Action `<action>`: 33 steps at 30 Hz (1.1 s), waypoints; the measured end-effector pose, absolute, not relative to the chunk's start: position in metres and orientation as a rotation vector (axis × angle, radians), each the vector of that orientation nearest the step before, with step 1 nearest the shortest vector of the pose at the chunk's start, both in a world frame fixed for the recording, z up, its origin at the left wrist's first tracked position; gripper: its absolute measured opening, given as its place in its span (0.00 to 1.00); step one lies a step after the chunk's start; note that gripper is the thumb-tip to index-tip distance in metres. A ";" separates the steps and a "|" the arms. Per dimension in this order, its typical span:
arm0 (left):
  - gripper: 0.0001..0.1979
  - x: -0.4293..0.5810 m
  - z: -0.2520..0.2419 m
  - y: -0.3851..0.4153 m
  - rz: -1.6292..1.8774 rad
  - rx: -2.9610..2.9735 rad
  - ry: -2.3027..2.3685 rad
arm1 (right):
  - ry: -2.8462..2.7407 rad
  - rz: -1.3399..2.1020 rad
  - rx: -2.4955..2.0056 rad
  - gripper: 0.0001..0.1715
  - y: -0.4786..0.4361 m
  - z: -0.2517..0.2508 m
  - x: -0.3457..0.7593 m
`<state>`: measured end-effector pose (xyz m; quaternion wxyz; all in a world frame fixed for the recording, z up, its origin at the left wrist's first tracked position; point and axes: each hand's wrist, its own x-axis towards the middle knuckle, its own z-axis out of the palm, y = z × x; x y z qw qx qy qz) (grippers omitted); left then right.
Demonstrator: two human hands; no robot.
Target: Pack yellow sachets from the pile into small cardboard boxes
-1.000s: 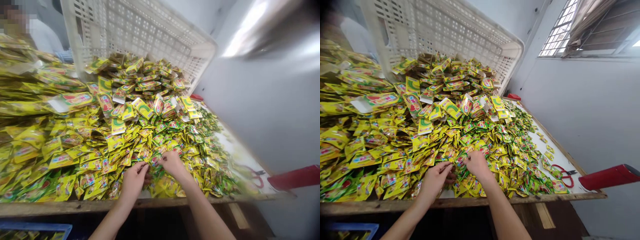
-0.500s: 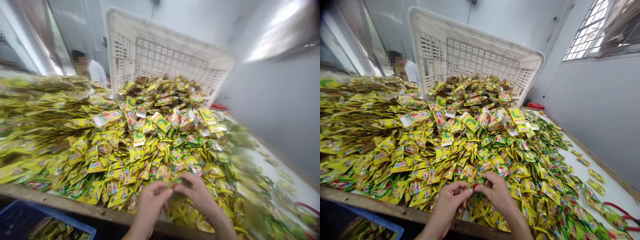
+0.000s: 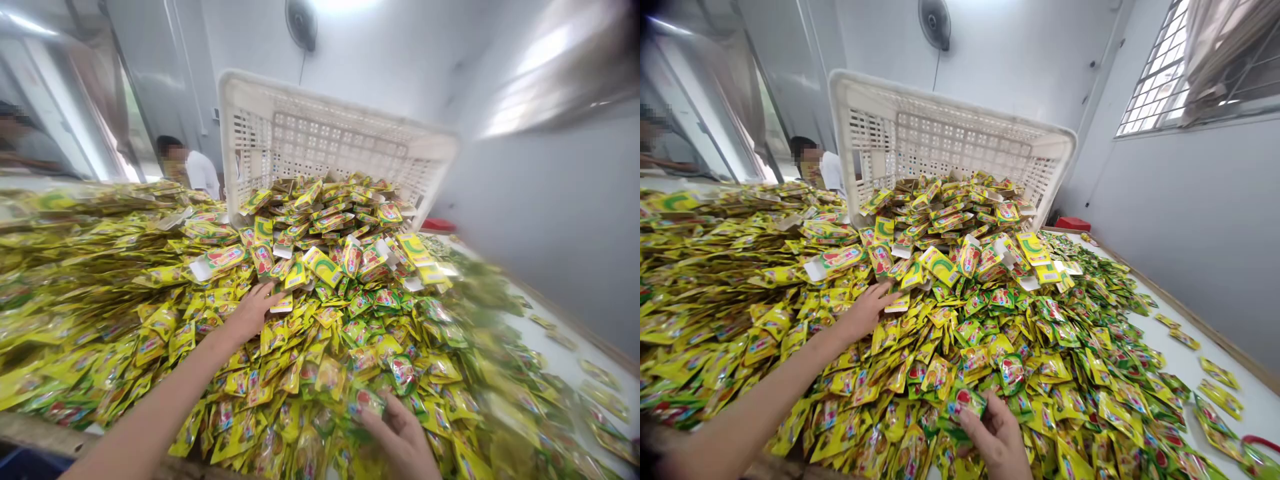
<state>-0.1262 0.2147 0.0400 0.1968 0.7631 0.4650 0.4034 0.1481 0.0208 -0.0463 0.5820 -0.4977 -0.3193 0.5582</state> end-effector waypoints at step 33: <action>0.12 -0.024 -0.053 0.037 0.935 1.381 0.918 | -1.905 0.461 -1.528 0.12 0.019 0.011 0.150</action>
